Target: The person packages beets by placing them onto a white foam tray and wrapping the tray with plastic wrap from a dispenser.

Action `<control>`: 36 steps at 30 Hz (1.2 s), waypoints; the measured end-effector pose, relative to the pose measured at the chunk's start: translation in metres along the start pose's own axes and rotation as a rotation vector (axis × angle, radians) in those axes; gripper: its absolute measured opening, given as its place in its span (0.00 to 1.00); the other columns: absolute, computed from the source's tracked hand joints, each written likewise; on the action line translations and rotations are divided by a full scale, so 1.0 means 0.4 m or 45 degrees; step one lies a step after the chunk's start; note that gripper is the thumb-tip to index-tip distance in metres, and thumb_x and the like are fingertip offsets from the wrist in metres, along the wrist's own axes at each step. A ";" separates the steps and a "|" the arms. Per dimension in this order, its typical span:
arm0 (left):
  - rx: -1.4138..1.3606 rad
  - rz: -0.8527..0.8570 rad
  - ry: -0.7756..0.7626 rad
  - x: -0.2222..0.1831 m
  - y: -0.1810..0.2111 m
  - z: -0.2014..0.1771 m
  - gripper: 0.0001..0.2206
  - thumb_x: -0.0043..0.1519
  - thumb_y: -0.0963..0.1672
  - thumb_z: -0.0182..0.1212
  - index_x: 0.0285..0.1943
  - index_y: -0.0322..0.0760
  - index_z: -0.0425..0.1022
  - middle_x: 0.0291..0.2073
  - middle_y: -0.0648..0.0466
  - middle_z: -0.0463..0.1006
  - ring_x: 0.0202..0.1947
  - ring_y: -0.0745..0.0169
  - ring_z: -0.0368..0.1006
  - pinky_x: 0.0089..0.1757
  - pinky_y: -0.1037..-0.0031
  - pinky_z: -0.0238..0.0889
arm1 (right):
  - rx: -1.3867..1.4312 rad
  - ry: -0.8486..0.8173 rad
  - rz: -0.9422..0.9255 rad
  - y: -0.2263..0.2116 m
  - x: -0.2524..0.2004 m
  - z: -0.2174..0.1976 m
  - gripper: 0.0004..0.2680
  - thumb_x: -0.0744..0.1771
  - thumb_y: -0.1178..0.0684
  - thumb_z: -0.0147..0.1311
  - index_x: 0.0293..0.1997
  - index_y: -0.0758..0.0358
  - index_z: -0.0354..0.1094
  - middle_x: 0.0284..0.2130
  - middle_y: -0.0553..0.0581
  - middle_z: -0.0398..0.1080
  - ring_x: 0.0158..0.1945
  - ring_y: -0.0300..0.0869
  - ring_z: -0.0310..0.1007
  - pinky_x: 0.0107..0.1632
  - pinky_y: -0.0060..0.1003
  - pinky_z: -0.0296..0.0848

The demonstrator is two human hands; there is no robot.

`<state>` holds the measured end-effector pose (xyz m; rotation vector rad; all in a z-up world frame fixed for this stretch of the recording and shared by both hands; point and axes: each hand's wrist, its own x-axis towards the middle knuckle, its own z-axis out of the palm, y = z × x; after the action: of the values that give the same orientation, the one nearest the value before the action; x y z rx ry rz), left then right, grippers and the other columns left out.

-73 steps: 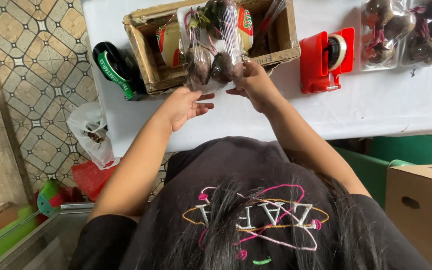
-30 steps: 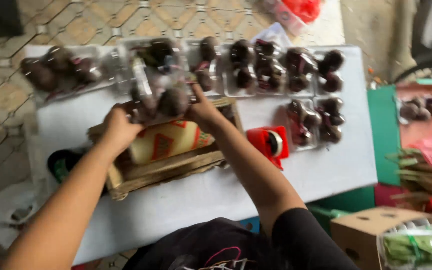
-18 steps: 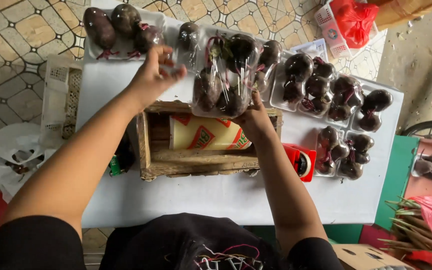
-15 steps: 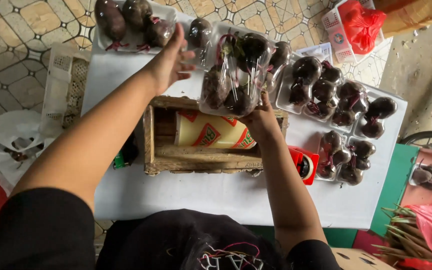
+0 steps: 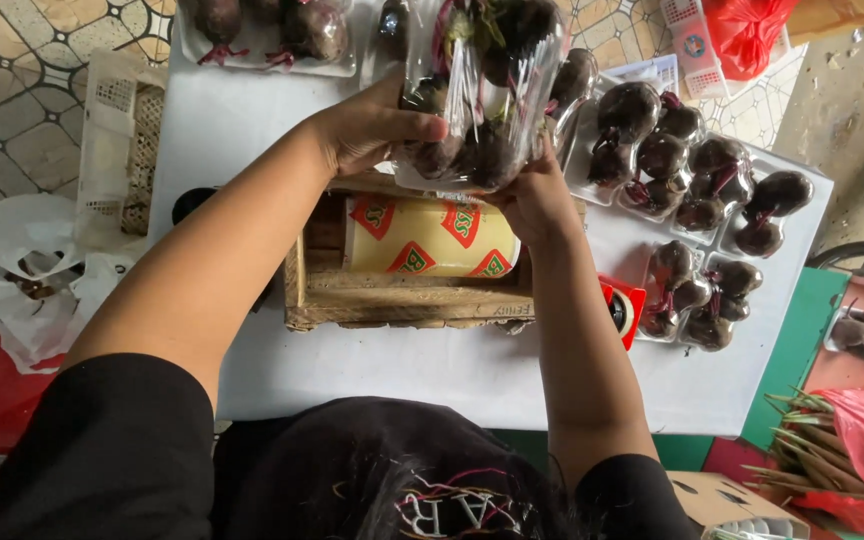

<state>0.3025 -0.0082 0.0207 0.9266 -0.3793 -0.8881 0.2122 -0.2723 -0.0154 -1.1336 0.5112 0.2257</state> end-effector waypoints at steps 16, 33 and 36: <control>-0.184 -0.213 0.346 0.026 -0.065 -0.042 0.16 0.49 0.46 0.74 0.40 0.48 0.71 0.35 0.62 0.74 0.43 0.63 0.73 0.44 0.74 0.73 | -1.766 -0.032 -0.202 -0.239 -0.145 -0.049 0.11 0.64 0.72 0.49 0.42 0.66 0.76 0.37 0.58 0.79 0.37 0.38 0.78 0.42 0.25 0.82; -0.302 -0.207 0.201 0.037 -0.070 -0.038 0.25 0.43 0.50 0.79 0.47 0.41 0.75 0.42 0.53 0.80 0.46 0.54 0.79 0.48 0.62 0.78 | -2.799 -0.162 -0.975 -0.240 -0.411 -0.033 0.09 0.71 0.63 0.57 0.51 0.48 0.73 0.31 0.45 0.71 0.27 0.35 0.64 0.20 0.32 0.57; -0.303 -0.180 0.192 0.041 -0.071 -0.039 0.24 0.45 0.50 0.78 0.47 0.41 0.75 0.42 0.51 0.80 0.47 0.52 0.80 0.49 0.59 0.79 | -2.464 -0.299 -1.344 -0.132 -0.346 0.037 0.19 0.66 0.67 0.58 0.61 0.46 0.73 0.40 0.50 0.78 0.33 0.39 0.72 0.25 0.33 0.64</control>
<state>0.3079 -0.0212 -0.0125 0.8007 -0.0766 -0.9626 0.1191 -0.2695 0.1008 -2.9855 -0.8663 -0.1861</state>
